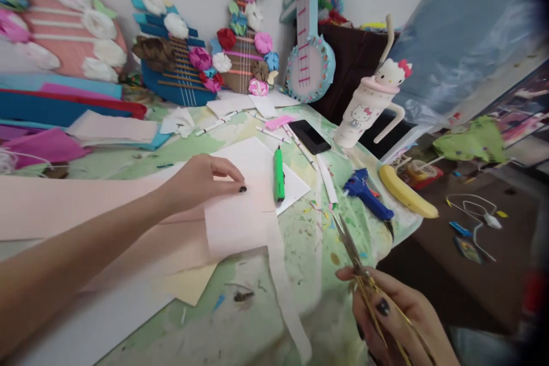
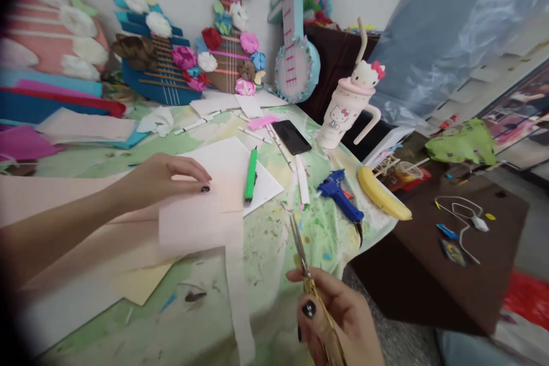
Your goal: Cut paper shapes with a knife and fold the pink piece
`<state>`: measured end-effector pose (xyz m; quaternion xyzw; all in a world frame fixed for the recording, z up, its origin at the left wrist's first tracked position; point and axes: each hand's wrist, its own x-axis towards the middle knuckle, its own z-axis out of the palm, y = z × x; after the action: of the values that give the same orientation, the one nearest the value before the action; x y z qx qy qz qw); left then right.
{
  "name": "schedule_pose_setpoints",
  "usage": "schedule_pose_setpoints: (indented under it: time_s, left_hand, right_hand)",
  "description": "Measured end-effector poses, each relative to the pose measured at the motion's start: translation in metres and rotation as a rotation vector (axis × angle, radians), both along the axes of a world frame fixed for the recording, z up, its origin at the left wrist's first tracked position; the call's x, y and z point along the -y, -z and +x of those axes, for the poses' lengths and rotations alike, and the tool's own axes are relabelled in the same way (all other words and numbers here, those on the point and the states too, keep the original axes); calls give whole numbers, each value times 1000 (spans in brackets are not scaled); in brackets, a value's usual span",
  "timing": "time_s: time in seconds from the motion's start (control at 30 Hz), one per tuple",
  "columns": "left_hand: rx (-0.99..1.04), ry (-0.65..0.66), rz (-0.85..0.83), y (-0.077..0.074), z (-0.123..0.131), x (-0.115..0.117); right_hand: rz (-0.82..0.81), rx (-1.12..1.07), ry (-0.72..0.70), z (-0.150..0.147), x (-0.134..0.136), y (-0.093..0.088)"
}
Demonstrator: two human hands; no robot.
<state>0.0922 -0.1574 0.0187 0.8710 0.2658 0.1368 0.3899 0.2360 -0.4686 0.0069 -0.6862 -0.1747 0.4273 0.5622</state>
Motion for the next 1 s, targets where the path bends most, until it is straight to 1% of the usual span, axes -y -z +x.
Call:
schedule_pose_setpoints:
  time_s: [0.03,0.1,0.2,0.27,0.37,0.47,0.53,0.67,0.77,0.9,1.0]
  left_hand:
    - [-49,-3,-22,4,1,-12]
    - [-125,-23,-14,12,3,-30]
    - [-195,-11,41,16,5,-44]
    - [-238,24,48,12,6,-46]
    - [-341,95,28,2,9,-43]
    - [-444,141,10,-6,12,-38]
    - [-481,135,20,-7,13,-35]
    - [-490,98,74,-6,12,-30]
    - [-500,103,95,-6,9,-28]
    - [-501,130,143,-7,4,-32]
    - [-474,123,204,-9,0,-46]
  right_hand:
    - [-4,58,-17,6,-4,0]
    - [-43,187,-45,19,-13,-1]
    - [-45,488,-60,40,-31,-3]
    - [-142,719,-99,53,-44,-6]
    - [-304,1009,-155,69,-64,-11]
    - [-391,1252,-145,84,-80,-13]
    - [-451,1370,-162,96,-88,-13]
    - [-533,1512,-174,124,-94,-9]
    - [-564,1574,-106,142,-94,-9]
    - [-526,1534,-23,157,-88,-17]
    - [-514,1478,56,164,-81,-29]
